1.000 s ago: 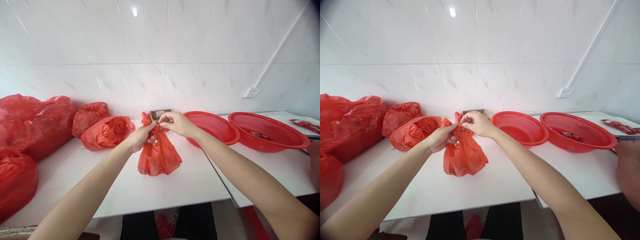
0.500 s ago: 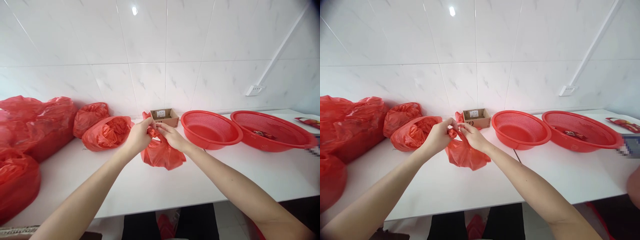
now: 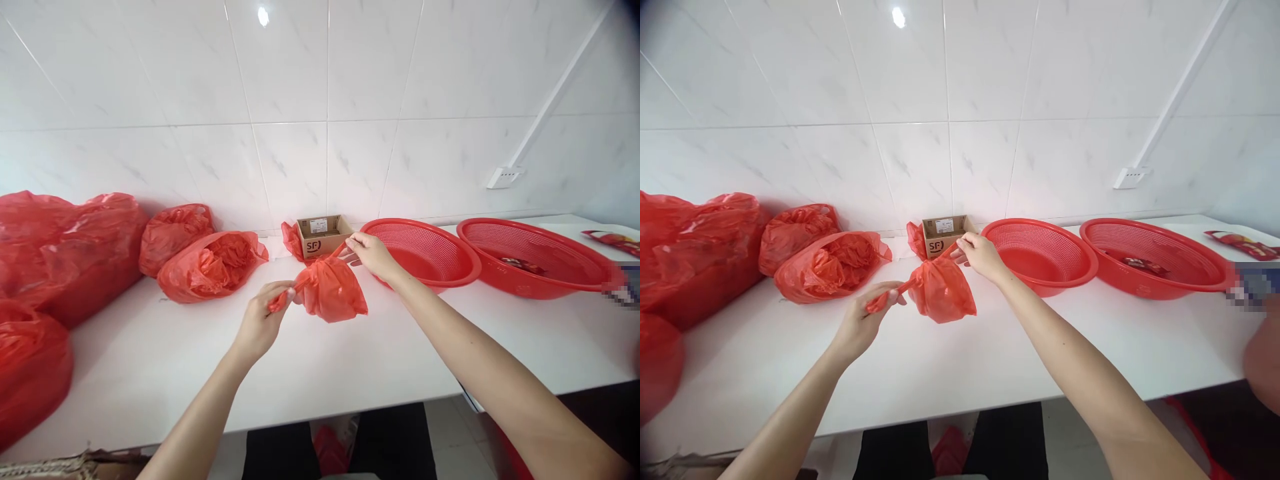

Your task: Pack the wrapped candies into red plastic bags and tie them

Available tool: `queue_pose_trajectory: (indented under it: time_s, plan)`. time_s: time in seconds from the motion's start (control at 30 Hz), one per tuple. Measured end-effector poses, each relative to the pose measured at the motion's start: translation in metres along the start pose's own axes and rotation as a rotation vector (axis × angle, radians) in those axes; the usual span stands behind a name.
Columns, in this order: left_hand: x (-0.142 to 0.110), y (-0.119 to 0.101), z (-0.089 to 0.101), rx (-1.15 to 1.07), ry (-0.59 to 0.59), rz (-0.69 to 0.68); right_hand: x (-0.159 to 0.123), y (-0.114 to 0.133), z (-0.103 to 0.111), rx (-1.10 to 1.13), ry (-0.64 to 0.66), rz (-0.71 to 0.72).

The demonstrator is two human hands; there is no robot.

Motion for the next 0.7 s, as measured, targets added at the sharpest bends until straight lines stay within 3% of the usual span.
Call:
queue_pose_trajectory:
  time_s: [0.17, 0.23, 0.33, 0.53, 0.7]
  plan:
    - [0.013, -0.009, -0.005, -0.677, 0.121, 0.101, -0.005, 0.008, -0.013, 0.022, 0.043, 0.076]
    - [0.024, -0.014, -0.008, -0.814, 0.119, 0.170, -0.007, 0.019, -0.020, 0.011, 0.025, 0.139]
    - [0.030, -0.016, -0.017, -0.806, 0.151, 0.285, -0.010, 0.035, -0.029, 0.019, 0.041, 0.205]
    - [0.019, -0.016, -0.029, -0.634, 0.375, 0.358, -0.023, 0.052, -0.051, -0.100, 0.221, 0.420]
    - [0.019, -0.015, -0.029, -0.593, 0.333, 0.339, -0.029, 0.035, -0.056, -0.098, 0.270, 0.244]
Point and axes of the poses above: each hand's wrist, its own x-axis towards the middle knuckle, its own z-axis out of the back of the hand, y = z × x, the point moved 2 cm from there along x, towards the middle knuckle, and after that the axes turned 10 degrees about z, right-handed, at the moved point
